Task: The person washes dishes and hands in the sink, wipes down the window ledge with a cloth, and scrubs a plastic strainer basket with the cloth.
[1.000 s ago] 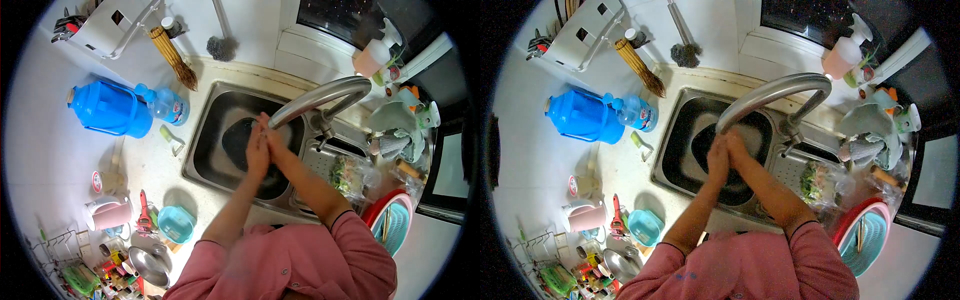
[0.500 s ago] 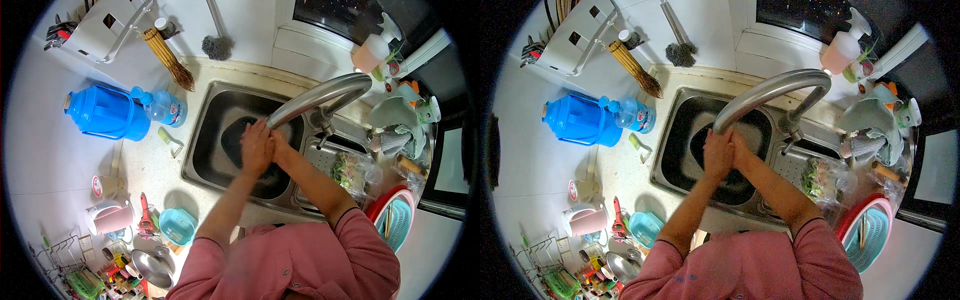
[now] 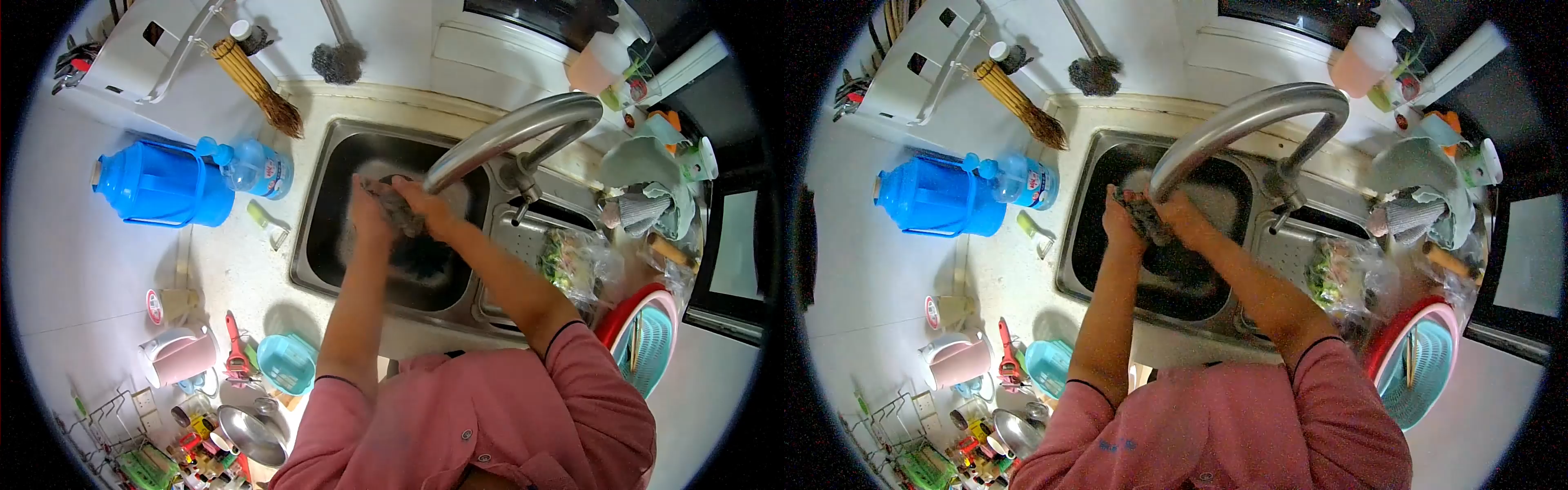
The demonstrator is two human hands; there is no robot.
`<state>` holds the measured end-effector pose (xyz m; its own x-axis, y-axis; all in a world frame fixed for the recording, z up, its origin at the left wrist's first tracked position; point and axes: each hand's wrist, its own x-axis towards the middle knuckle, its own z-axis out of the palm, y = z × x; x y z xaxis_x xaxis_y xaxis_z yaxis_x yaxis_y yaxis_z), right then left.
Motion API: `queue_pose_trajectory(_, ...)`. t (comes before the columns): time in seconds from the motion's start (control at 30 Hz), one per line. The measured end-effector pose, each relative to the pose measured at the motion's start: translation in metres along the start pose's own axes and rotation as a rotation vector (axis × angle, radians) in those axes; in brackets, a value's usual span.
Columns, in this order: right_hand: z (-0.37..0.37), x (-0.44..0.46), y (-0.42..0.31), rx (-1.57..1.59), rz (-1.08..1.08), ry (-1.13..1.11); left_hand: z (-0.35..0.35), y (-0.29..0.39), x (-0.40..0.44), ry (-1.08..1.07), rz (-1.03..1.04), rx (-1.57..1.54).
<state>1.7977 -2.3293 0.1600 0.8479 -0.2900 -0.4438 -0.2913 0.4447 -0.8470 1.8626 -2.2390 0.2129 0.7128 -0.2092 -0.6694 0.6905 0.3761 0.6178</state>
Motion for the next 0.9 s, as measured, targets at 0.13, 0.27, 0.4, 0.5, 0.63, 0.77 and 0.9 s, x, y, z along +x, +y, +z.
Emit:
queue_pose_trajectory(0.13,-0.027,-0.04,-0.049,-0.315,-0.161,-0.076,-0.023,0.012,-0.007,-0.341,0.125,0.387)
queue_pose_trajectory(0.27,-0.036,-0.046,-0.046,0.016,-0.08,-0.065,-0.042,-0.005,-0.001,-0.413,0.229,0.676)
queue_pose_trajectory(0.4,-0.04,-0.059,-0.051,0.259,-0.105,0.023,-0.036,0.011,-0.025,-0.527,0.257,0.667)
queue_pose_trajectory(0.5,-0.054,-0.048,-0.04,-0.156,-0.386,0.065,-0.026,0.02,-0.04,-0.461,0.499,0.937)
queue_pose_trajectory(0.63,-0.054,-0.055,-0.066,-0.302,-0.463,0.101,-0.015,0.037,-0.054,-0.571,0.475,1.088)
queue_pose_trajectory(0.77,-0.032,-0.085,-0.105,-0.124,-0.437,-0.081,-0.013,0.04,-0.056,-0.806,0.768,1.326)
queue_pose_trajectory(0.9,-0.021,-0.09,-0.108,-0.011,-0.372,-0.243,-0.015,0.024,-0.061,-0.767,0.567,0.931)
